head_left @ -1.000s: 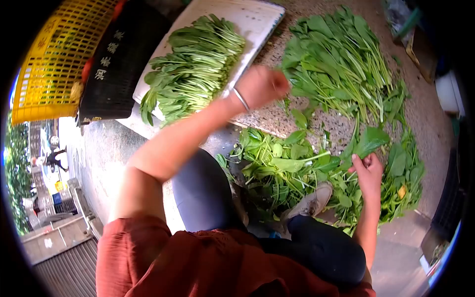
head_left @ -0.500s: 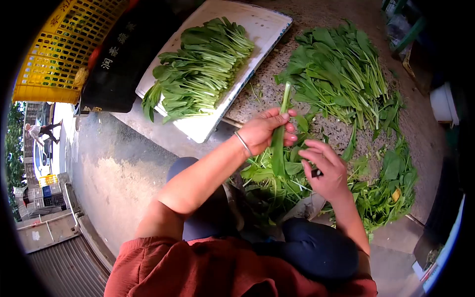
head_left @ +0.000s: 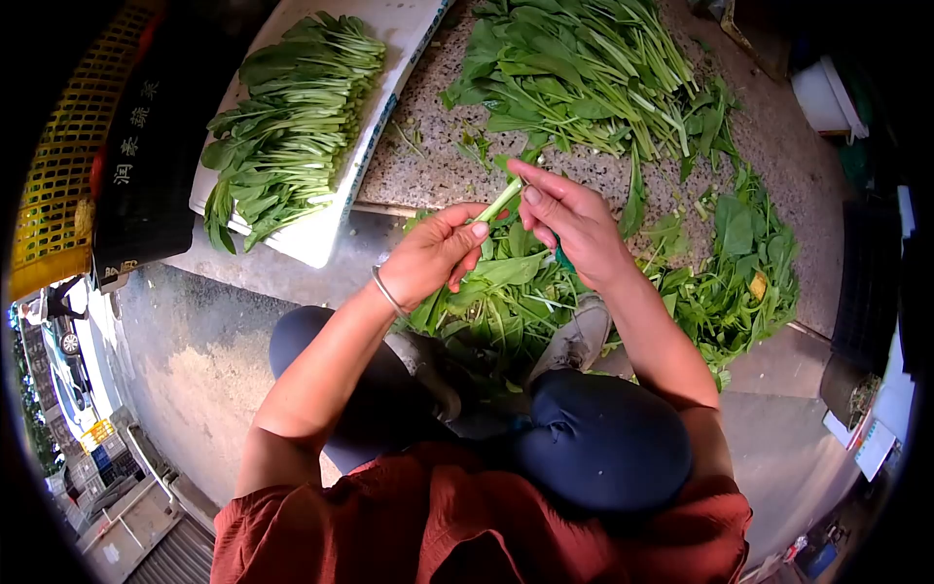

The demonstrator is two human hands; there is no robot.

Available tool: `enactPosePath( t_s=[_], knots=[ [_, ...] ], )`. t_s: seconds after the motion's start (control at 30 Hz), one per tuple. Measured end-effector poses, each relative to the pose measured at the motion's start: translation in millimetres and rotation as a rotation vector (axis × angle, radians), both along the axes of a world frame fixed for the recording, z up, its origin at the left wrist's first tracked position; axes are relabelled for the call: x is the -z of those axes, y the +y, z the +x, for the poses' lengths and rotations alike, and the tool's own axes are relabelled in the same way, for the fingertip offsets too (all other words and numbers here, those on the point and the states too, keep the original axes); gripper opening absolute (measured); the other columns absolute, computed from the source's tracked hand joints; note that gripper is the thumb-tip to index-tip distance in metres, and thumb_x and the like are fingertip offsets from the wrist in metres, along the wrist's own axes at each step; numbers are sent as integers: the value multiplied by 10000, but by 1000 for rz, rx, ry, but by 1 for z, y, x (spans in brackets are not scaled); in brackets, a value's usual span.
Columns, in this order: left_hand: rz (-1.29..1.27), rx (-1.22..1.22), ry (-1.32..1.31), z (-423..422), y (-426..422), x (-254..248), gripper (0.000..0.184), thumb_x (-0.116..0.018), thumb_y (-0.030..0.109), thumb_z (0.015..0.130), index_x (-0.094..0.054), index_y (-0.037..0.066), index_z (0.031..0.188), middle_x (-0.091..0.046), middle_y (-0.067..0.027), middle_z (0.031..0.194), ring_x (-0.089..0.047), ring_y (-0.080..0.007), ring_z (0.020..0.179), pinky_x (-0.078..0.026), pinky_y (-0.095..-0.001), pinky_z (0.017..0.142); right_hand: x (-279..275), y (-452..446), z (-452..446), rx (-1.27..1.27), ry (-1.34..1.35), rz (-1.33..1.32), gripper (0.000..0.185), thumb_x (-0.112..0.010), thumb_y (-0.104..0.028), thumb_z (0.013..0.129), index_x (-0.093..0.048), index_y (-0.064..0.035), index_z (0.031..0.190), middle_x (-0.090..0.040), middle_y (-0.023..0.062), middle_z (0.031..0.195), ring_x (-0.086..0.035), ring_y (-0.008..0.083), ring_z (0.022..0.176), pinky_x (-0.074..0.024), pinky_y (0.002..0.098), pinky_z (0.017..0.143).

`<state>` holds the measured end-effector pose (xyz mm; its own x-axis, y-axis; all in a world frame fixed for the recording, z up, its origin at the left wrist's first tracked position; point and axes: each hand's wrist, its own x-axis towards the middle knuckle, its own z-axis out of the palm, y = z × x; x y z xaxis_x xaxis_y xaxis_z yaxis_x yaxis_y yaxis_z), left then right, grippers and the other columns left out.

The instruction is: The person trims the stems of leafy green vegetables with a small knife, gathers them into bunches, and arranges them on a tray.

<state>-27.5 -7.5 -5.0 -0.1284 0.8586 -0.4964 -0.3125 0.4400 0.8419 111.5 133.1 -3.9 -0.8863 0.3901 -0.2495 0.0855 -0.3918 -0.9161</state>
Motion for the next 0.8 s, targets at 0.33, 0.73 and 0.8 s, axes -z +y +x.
enactPosePath(
  t_s=[0.33,0.73,0.8],
  knots=[
    [8,83,70,-10,1,-2,285,-451,254,939,-534,94,1159,-409,54,572,-371,-25,461,-333,-167,409,11,5,5,79,-31,-14,357,-487,-196,919,-505,5,1213,-433,-27,641,-360,44,530,-290,184,479],
    [-223,648,2167,-195,56,-67,334,-494,216,870,-506,261,1201,-593,-53,1001,-562,-202,987,-388,-421,882,27,14,21,240,-158,-71,418,-494,-259,914,-469,11,1232,-493,-5,688,-395,50,522,-313,187,432],
    [-286,408,2136,-215,56,-59,365,-545,202,836,-526,261,1195,-479,-37,1237,-367,-230,1237,-225,-511,1020,24,28,28,292,-163,-70,411,-525,-251,900,-484,9,1216,-496,-4,686,-398,48,520,-316,191,429]
  ],
)
